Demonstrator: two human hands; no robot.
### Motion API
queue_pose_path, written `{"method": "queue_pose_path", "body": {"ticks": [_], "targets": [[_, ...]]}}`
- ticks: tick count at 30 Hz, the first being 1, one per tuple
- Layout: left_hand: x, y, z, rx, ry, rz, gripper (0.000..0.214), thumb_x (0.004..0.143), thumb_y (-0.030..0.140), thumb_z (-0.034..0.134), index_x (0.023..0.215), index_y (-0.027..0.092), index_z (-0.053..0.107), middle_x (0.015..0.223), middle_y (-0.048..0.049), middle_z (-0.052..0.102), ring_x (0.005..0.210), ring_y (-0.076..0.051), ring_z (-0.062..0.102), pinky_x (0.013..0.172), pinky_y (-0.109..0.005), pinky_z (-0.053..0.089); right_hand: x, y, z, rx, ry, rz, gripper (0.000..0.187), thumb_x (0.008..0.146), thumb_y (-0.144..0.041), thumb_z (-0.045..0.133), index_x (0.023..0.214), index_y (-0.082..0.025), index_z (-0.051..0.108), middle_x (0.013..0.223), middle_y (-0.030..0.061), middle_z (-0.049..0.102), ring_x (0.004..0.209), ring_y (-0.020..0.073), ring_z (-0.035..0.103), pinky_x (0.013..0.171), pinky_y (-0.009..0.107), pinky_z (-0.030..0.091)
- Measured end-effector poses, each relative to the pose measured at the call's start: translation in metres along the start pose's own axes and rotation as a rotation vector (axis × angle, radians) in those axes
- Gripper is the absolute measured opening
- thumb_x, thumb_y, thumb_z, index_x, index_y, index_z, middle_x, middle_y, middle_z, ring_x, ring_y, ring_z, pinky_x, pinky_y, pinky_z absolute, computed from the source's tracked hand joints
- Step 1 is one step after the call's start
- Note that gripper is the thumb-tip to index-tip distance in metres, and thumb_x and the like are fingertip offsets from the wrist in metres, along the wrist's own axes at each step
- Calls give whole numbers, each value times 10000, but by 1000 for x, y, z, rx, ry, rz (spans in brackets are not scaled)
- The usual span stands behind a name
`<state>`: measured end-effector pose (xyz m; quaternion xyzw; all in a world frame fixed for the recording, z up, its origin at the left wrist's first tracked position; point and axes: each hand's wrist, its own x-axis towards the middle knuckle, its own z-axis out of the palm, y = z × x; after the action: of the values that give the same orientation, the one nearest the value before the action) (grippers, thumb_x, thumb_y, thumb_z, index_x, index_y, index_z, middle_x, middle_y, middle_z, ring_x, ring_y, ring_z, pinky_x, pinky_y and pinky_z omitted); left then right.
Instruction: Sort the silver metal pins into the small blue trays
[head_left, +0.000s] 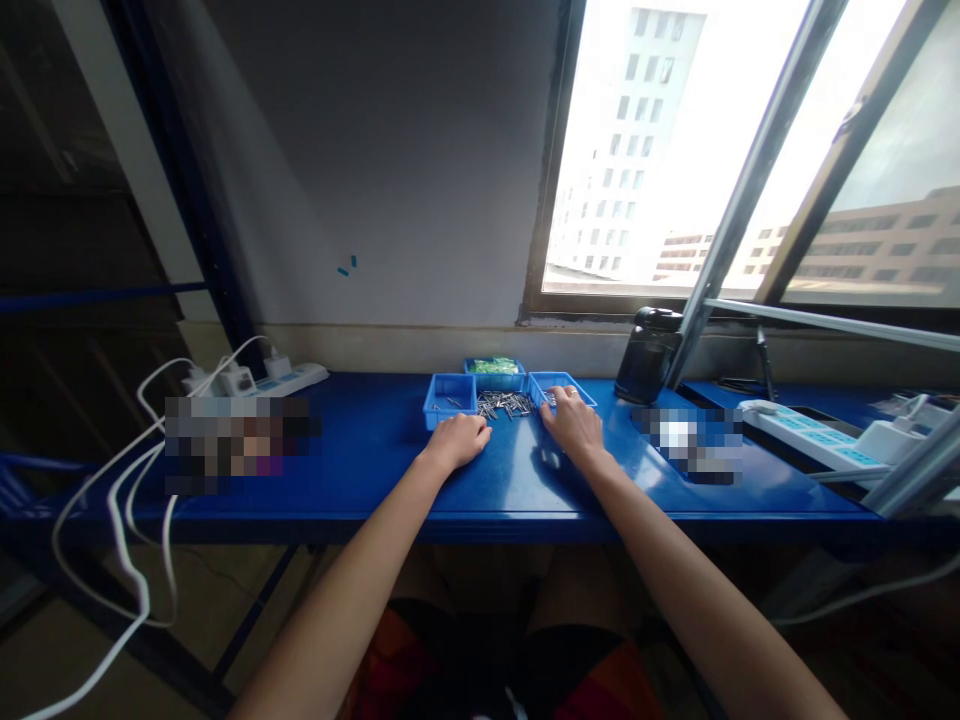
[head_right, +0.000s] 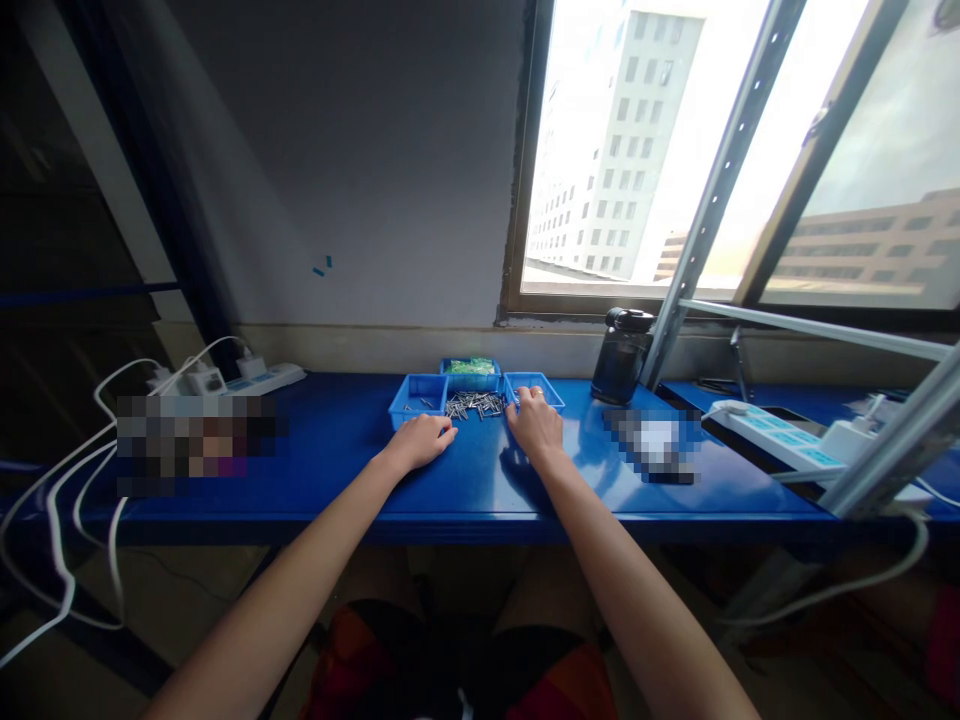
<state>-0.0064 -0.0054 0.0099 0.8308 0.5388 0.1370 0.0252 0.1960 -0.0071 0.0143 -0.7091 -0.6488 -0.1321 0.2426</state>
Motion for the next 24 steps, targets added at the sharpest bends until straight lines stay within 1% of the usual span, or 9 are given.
{"method": "queue_pose_path", "body": {"ticks": [3,6,8,11,14,17,21,24], "targets": [[0,1,-1,9,-2,-4,376,850,420,318,863,178,605,887,-85,634,799,-196,586,665,-259,422,1,-3,2,89,-2,-140,345,858,-327,357,1137,-195,511,1122,96,516,850,190,569,699,264,418],[0,1,0,23,3,0,362,847,416,322,863,188,603,891,-83,636,813,-208,587,687,-279,422,0,-7,7,194,-85,-345,302,848,-292,389,1093,-207,543,1098,72,542,884,171,559,756,249,410],[0,1,1,25,12,2,362,846,417,324,864,189,604,891,-85,638,824,-213,587,699,-285,421,-1,-10,10,222,-156,-422,307,844,-297,399,1102,-215,545,1111,64,546,916,168,553,794,248,403],[1,0,2,25,20,1,355,845,411,328,860,189,605,886,-86,639,822,-213,591,698,-284,424,-3,-11,15,180,-247,-436,356,840,-346,403,1143,-210,531,1157,74,535,1000,193,529,841,270,395],[0,1,2,30,23,3,347,842,410,332,855,193,602,883,-83,640,815,-217,593,684,-287,428,-3,-11,18,105,-294,-418,407,838,-411,384,1157,-203,527,1214,93,504,1055,230,505,857,316,397],[0,1,1,32,23,4,345,842,409,328,856,197,600,882,-79,640,810,-215,592,677,-287,428,-2,-12,20,57,-317,-399,431,839,-451,354,1135,-204,547,1236,99,490,1062,246,504,861,343,398],[1,1,2,31,23,7,348,844,411,319,864,204,598,882,-70,639,804,-209,590,677,-284,428,-1,-13,20,45,-328,-382,437,842,-461,339,1114,-205,564,1228,90,501,1063,237,505,870,330,394],[1,1,2,32,16,-3,351,846,414,317,869,204,597,884,-68,638,808,-204,588,683,-280,427,-1,-12,20,57,-314,-379,431,840,-452,351,1141,-211,545,1240,84,488,1060,232,505,867,324,396]]}}
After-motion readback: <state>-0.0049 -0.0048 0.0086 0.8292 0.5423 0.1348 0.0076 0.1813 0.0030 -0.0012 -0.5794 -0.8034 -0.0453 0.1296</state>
